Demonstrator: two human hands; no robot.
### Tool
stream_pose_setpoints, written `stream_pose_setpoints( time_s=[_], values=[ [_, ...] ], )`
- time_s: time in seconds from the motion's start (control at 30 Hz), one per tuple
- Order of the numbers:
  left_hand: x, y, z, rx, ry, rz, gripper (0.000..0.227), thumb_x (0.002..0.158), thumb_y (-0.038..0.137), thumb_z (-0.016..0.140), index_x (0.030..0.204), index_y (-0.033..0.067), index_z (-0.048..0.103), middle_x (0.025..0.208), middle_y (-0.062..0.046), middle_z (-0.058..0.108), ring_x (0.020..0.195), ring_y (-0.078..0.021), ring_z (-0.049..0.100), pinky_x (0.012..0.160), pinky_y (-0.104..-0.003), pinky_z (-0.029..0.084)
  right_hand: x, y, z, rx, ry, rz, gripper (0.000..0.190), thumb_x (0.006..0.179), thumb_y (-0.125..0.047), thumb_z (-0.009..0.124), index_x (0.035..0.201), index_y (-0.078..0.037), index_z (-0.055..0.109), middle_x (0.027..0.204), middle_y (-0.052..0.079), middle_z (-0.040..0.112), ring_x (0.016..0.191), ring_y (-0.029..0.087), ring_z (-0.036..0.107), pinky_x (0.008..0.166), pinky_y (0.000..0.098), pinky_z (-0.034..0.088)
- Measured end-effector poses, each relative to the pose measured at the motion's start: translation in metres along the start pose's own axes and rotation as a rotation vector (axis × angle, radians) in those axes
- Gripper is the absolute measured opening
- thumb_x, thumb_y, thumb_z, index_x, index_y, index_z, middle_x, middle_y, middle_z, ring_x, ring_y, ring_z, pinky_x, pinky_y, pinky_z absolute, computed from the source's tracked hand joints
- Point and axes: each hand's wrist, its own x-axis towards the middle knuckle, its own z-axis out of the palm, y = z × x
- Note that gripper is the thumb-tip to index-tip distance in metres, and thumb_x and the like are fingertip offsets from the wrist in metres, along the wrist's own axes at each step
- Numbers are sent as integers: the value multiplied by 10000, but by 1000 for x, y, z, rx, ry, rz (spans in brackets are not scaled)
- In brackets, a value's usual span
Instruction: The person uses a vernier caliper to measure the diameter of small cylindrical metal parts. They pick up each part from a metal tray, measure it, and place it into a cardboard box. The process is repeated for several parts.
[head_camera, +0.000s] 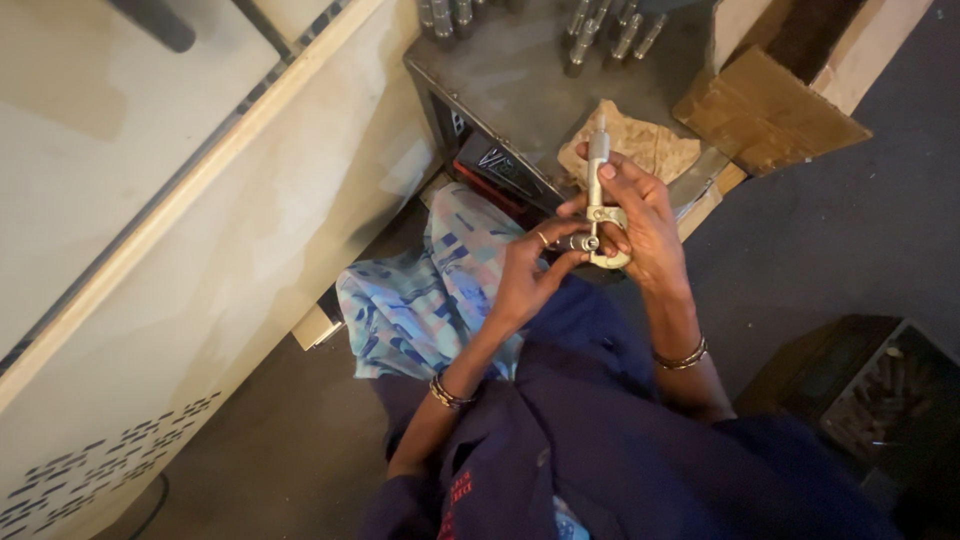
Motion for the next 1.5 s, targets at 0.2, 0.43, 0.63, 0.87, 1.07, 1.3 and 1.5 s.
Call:
stream_pose_setpoints(
  time_s=[0.2,0.43,0.63,0.87,1.07,1.3,1.5],
  values=[
    [1,-7,0,-6,11,83,312,918,60,763,1218,9,696,1230,-130,740,1190,-268,711,1055,-365,537,-3,7,-5,-6,41,-34,425,1106,-258,538,1407,42,555,850,181,721,375,21,388,372,164,340],
    [-2,-18,3,-91,-52,2,304,920,55,751,1216,12,695,1199,-115,746,1121,-222,723,998,-338,559,-5,12,-12,117,-29,23,661,1092,-480,334,1505,18,469,971,243,748,376,36,417,388,168,387],
    [-3,-33,5,-71,-81,46,308,911,60,766,1209,22,702,1182,-118,745,1112,-206,717,991,-340,551,-7,22,-24,183,-68,70,853,1094,-616,214,1534,73,459,1008,267,727,393,39,399,408,167,408],
    [-4,-42,8,-60,-96,26,299,889,75,787,1178,33,721,1151,-117,755,1084,-218,729,972,-352,556,-11,31,-31,227,-54,75,870,1082,-640,226,1525,74,449,1017,274,727,384,37,386,410,165,402],
    [-3,-40,6,-101,-118,24,301,902,98,782,1187,35,709,1168,-103,744,1092,-205,717,967,-352,554,-10,34,-31,181,-33,37,859,1093,-642,222,1455,85,502,990,281,729,376,36,399,392,161,389],
    [-2,-41,4,-119,-124,36,307,895,108,803,1184,37,725,1182,-111,749,1081,-206,722,974,-353,553,-10,34,-25,89,34,14,428,1115,-306,535,1299,79,575,913,241,741,391,66,466,373,183,365],
    [-4,-44,5,-117,-103,25,323,886,105,814,1188,38,726,1188,-121,748,1106,-212,719,987,-357,553,-11,27,-20,110,45,24,395,1093,-275,552,1278,64,631,862,199,751,352,31,426,352,165,369]
  ],
)
